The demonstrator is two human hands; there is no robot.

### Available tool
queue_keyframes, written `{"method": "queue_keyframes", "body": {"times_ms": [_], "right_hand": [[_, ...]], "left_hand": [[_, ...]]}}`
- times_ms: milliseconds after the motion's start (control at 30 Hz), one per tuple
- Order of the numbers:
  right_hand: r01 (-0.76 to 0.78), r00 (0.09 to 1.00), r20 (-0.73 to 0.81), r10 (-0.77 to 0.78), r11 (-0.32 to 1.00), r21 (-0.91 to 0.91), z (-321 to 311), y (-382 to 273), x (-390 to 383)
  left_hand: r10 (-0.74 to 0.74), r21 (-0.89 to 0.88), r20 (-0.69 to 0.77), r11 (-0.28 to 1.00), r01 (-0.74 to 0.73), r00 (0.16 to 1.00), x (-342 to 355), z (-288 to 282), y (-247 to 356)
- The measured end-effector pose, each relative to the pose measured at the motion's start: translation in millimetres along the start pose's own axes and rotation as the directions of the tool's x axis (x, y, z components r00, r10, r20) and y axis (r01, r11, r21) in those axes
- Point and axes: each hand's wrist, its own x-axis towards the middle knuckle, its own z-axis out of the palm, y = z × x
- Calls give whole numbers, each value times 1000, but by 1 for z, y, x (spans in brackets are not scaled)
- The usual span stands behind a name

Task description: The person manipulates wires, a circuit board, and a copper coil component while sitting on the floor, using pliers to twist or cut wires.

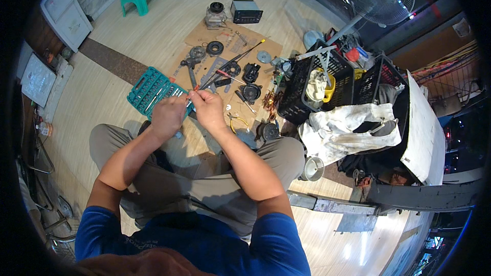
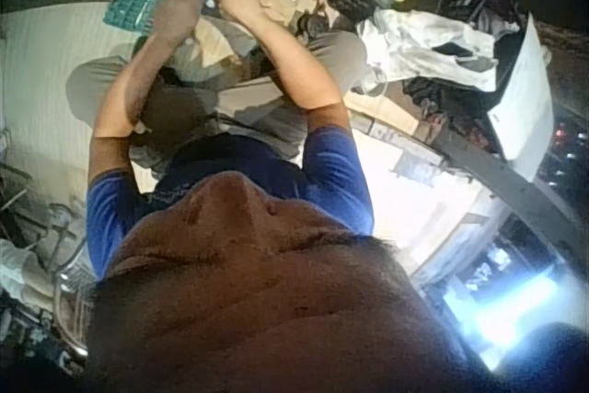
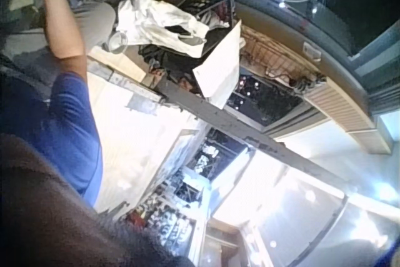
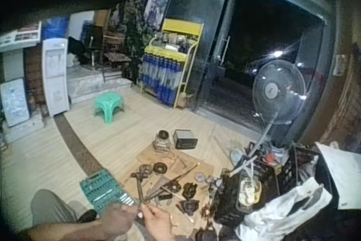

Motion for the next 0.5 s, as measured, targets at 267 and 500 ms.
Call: {"method": "queue_keyframes", "body": {"times_ms": [267,500], "right_hand": [[137,976,167,-141,990,35,-12,-26,-6],[192,981,33,-191,980,-41,8,-10,-5]], "left_hand": [[-24,-768,634,-135,626,773,3,-18,-16],[-202,-477,73,853,212,977,4,-12,-5]]}}
